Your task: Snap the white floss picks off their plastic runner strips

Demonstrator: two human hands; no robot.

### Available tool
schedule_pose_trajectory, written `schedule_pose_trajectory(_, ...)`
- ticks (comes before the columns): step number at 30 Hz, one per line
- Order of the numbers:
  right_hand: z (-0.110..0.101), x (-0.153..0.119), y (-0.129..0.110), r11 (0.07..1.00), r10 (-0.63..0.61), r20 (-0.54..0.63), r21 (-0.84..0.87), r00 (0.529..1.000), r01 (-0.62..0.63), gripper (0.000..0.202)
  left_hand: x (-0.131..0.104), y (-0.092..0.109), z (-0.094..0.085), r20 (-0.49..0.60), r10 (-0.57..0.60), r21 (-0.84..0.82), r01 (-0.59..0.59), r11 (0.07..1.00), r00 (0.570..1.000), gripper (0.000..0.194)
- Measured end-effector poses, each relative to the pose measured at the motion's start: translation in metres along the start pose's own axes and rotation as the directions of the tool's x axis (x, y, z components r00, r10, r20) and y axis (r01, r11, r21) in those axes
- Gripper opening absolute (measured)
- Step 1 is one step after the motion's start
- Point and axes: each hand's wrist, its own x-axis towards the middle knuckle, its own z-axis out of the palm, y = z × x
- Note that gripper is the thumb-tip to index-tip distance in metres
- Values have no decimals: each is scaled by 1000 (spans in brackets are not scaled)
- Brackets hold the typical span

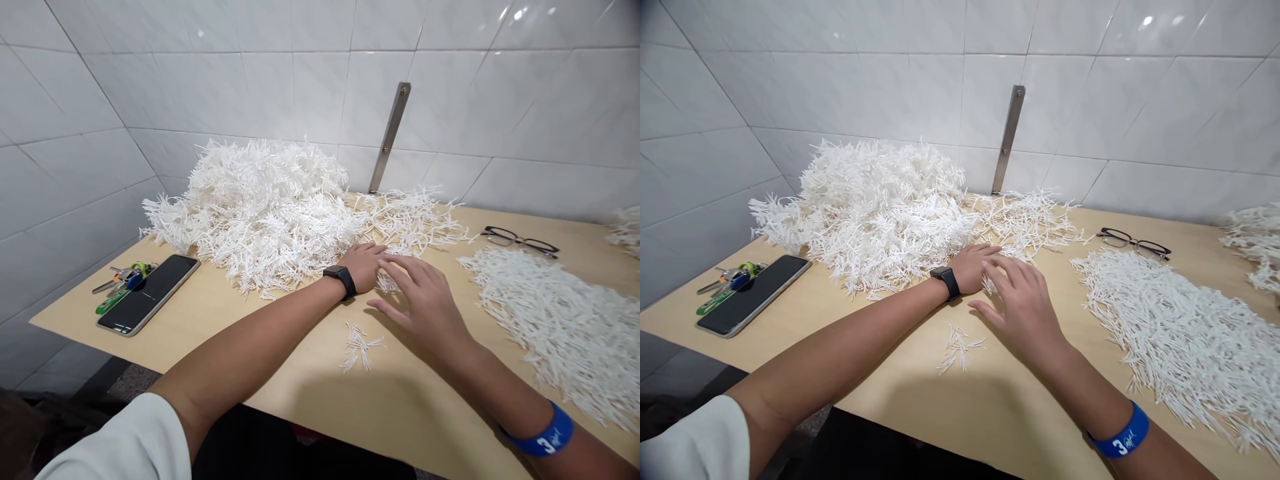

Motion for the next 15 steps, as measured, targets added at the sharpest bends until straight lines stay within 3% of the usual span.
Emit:
schedule_pose_trajectory(3, 6, -3, 4, 994, 77, 82, -87, 994, -69, 21, 1, -1, 4, -30, -8, 0, 8, 1000, 1000, 46)
schedule_pose_trajectory(5, 8, -4, 4, 995, 87, 114, -56, 990, -81, 20, 2, -1, 5, -40, -9, -3, 9, 1000, 999, 44)
schedule_pose_trajectory(10, 2, -2, -8, 971, -40, 53, 239, 998, 26, 19, 4, -2, 3, 18, -23, -25, 24, 999, 1000, 46)
schedule_pose_trajectory(15, -6, -3, -26, 840, -196, 42, 523, 980, 146, 21, 5, -3, 4, 5, -43, -30, 43, 999, 999, 44)
